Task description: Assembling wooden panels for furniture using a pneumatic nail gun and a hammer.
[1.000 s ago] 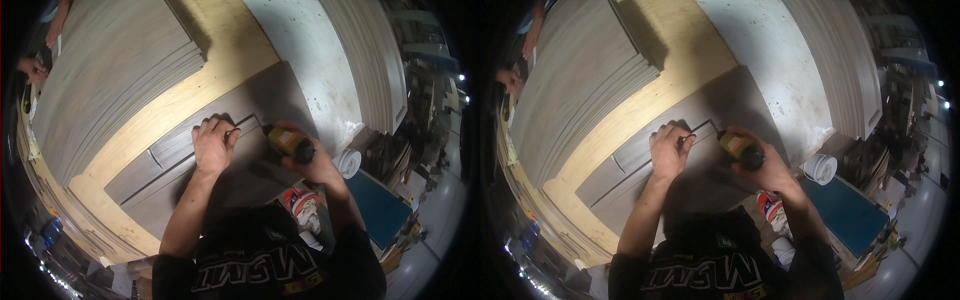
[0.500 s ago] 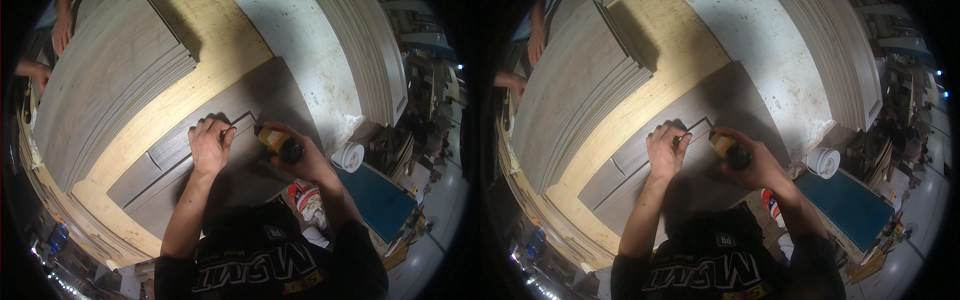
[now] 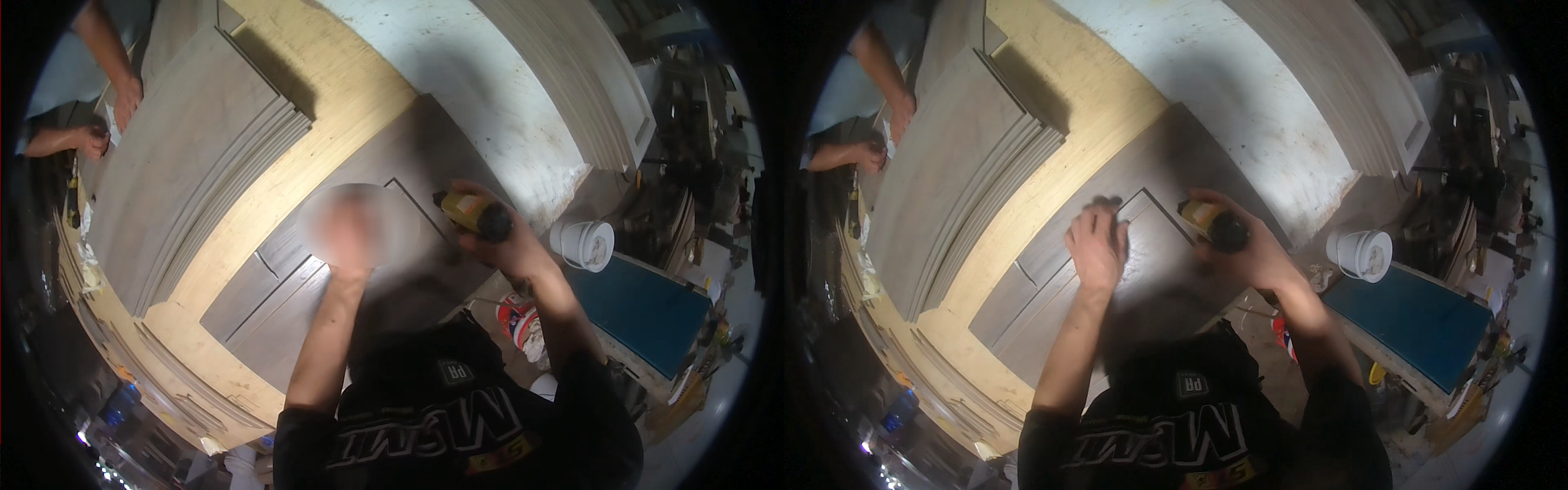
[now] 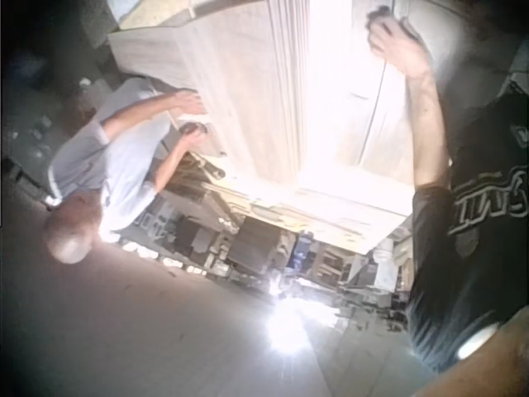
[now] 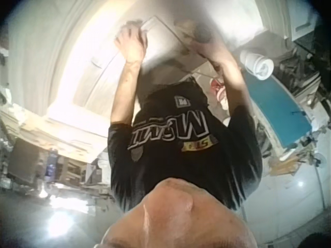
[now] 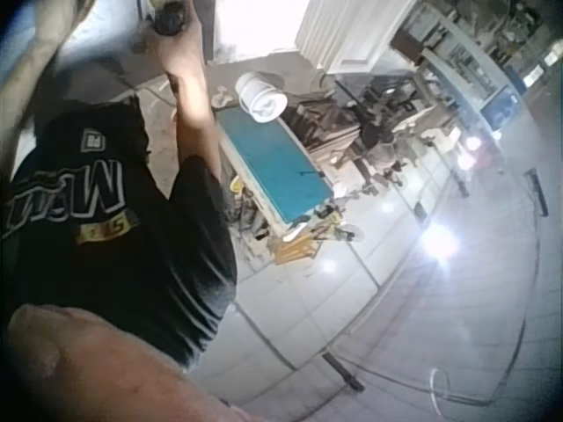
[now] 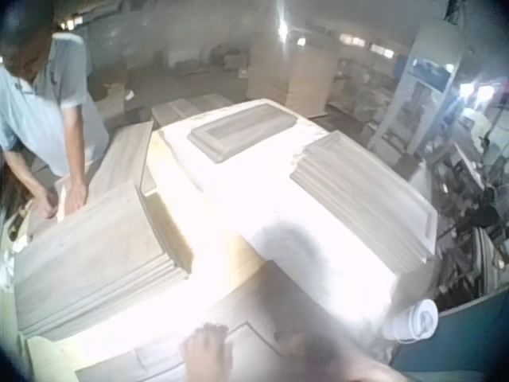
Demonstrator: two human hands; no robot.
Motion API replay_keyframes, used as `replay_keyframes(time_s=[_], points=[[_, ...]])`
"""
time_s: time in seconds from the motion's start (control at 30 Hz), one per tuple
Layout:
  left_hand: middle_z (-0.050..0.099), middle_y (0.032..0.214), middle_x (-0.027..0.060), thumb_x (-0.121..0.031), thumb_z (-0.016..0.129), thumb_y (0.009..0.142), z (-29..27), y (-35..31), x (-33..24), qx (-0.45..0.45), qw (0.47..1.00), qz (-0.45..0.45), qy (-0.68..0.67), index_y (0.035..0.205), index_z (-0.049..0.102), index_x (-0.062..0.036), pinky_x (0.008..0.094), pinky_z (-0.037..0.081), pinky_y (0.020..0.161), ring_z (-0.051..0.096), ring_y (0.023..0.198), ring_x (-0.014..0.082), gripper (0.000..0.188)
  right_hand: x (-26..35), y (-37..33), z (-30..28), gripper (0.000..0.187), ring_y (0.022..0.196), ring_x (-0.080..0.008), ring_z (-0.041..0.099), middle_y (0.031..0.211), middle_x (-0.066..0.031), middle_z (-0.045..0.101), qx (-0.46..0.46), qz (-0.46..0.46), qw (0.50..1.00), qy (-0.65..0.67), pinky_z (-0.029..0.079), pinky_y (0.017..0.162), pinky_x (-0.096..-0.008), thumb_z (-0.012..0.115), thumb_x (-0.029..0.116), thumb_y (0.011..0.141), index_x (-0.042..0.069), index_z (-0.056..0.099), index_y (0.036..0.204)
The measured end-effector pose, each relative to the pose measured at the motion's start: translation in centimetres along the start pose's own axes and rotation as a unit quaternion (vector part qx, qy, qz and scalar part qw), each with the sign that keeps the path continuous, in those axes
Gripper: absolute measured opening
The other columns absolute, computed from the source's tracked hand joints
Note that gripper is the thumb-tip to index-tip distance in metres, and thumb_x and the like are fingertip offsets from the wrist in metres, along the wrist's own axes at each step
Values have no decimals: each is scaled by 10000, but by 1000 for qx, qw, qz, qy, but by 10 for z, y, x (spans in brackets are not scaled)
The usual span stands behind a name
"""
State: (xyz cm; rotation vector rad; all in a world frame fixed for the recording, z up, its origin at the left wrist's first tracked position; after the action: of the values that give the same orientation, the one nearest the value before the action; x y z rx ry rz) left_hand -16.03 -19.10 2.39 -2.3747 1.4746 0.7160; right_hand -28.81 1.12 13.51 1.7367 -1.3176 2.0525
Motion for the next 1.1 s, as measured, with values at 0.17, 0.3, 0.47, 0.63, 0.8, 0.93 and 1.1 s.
replay_keyframes(time_s=[0.17, 0.3, 0.47, 0.63, 0.8, 0.93, 1.1], points=[[385, 1538, 170, -383, 773, 803, 20, -98, -49, 171, 976, 138, 5, 1458, 466, -101, 689, 202, 1155, 326, 1449, 388, 776, -30, -44, -17, 627, 1134, -119, 583, 1247, -74, 658, -14, -29, 997, -74, 460, 995, -289, 748, 70, 831, 106, 548, 1424], [309, 1603, 171, -412, 756, 797, 34, -135, -64, 207, 971, 112, 42, 1522, 376, -86, 735, 110, 1166, 204, 1522, 390, 881, -36, -63, -17, 593, 1067, -108, 600, 1179, -50, 675, 4, 42, 997, -63, 479, 957, -290, 738, 84, 838, 103, 561, 1404], [281, 1634, 146, -433, 669, 853, 42, -143, -61, 158, 972, 138, 103, 1536, 369, -59, 733, 81, 1173, 171, 1537, 385, 834, -43, -52, -7, 581, 889, -88, 604, 1098, -24, 673, 64, 28, 997, -36, 522, 770, -284, 733, 88, 832, 105, 571, 1390], [283, 1640, 124, -428, 636, 877, 46, -151, -58, 139, 978, 131, 82, 1537, 376, -60, 700, 64, 1196, 159, 1544, 365, 799, -49, -32, 2, 591, 578, -63, 546, 822, 6, 641, 84, 11, 993, -88, 448, 501, -247, 720, 58, 852, 136, 538, 1409], [269, 1651, 80, -425, 623, 888, 43, -155, -58, 144, 980, 119, 70, 1545, 385, -85, 675, 60, 1213, 132, 1555, 316, 776, -39, -24, 8, 616, 542, -104, 570, 841, -30, 660, 94, 56, 986, -124, 472, 489, -285, 705, 79, 833, 104, 528, 1422], [267, 1652, 75, -439, 609, 891, 46, -155, -56, 144, 979, 123, 79, 1553, 375, -103, 669, 55, 1216, 122, 1558, 310, 778, -37, -18, 12, 618, 510, -110, 574, 801, -39, 651, 92, 40, 985, -142, 453, 452, -288, 700, 82, 831, 102, 524, 1423], [267, 1653, 68, -445, 609, 887, 45, -152, -58, 146, 979, 124, 75, 1558, 367, -107, 668, 50, 1216, 117, 1559, 305, 789, -35, -15, 13, 602, 519, -117, 577, 807, -25, 656, 72, 48, 983, -160, 467, 477, -283, 696, 109, 837, 101, 529, 1415]])
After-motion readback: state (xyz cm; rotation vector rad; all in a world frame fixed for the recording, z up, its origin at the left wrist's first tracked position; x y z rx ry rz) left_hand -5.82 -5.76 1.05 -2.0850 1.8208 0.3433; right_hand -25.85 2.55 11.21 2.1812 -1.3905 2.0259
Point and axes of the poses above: each hand's wrist, its own y-axis towards the middle knuckle, its own z-axis out of the palm, x = y × z, the point moved 2 cm from there along y, towards the middle knuckle
